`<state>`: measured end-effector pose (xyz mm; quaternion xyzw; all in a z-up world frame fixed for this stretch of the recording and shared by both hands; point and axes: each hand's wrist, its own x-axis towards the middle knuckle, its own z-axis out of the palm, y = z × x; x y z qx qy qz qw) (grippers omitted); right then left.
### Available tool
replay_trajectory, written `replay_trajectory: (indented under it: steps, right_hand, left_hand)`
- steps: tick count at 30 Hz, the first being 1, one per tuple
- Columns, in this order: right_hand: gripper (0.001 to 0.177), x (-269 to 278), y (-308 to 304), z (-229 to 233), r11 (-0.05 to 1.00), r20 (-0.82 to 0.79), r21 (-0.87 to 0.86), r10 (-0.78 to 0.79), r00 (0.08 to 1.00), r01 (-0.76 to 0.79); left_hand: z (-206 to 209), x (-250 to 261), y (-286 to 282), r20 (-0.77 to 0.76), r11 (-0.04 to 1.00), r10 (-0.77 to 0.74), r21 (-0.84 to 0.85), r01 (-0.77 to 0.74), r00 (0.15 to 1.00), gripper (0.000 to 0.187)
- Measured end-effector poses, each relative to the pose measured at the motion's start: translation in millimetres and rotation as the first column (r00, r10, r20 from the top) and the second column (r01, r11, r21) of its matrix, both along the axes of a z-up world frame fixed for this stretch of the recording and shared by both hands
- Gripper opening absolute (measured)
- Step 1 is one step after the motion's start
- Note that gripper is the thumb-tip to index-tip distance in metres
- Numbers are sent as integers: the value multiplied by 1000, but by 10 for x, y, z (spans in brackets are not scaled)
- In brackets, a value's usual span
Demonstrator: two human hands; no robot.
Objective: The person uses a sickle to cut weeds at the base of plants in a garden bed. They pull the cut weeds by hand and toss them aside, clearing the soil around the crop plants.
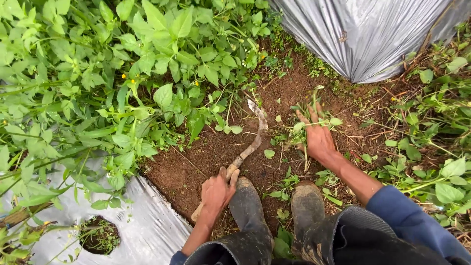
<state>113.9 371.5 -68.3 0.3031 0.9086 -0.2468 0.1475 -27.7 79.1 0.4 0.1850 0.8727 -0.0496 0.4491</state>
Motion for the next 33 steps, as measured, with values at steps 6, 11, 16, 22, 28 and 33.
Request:
replay_trajectory:
  steps: [6, 11, 16, 22, 28, 33]
  right_hand:
    - [100, 218, -108, 279, 990, -177, -109, -104, 979, 85]
    - [84, 268, -133, 499, 772, -22, -517, -444, 896, 369]
    - [94, 281, -108, 459, 821, 67, -426, -391, 918, 381]
    - [80, 51, -75, 790, 707, 165, -503, -486, 858, 497]
    - [79, -170, -17, 1150, 544, 234, -586, -596, 768, 601]
    - [78, -170, -22, 1154, 539, 280, -555, -597, 752, 634]
  left_hand:
    - [-209, -146, 614, -54, 953, -190, 230, 198, 980, 56]
    - [-259, -438, 1324, 14, 934, -138, 335, 126, 990, 46]
    - [-293, -491, 1371, 58, 951, -66, 306, 45, 996, 48]
    - [-303, -330, 1036, 158, 970, 72, 217, -106, 985, 52]
    - [-379, -286, 1209, 177, 955, 89, 266, -134, 980, 48]
    - [-139, -458, 1513, 153, 941, 57, 322, -105, 987, 48]
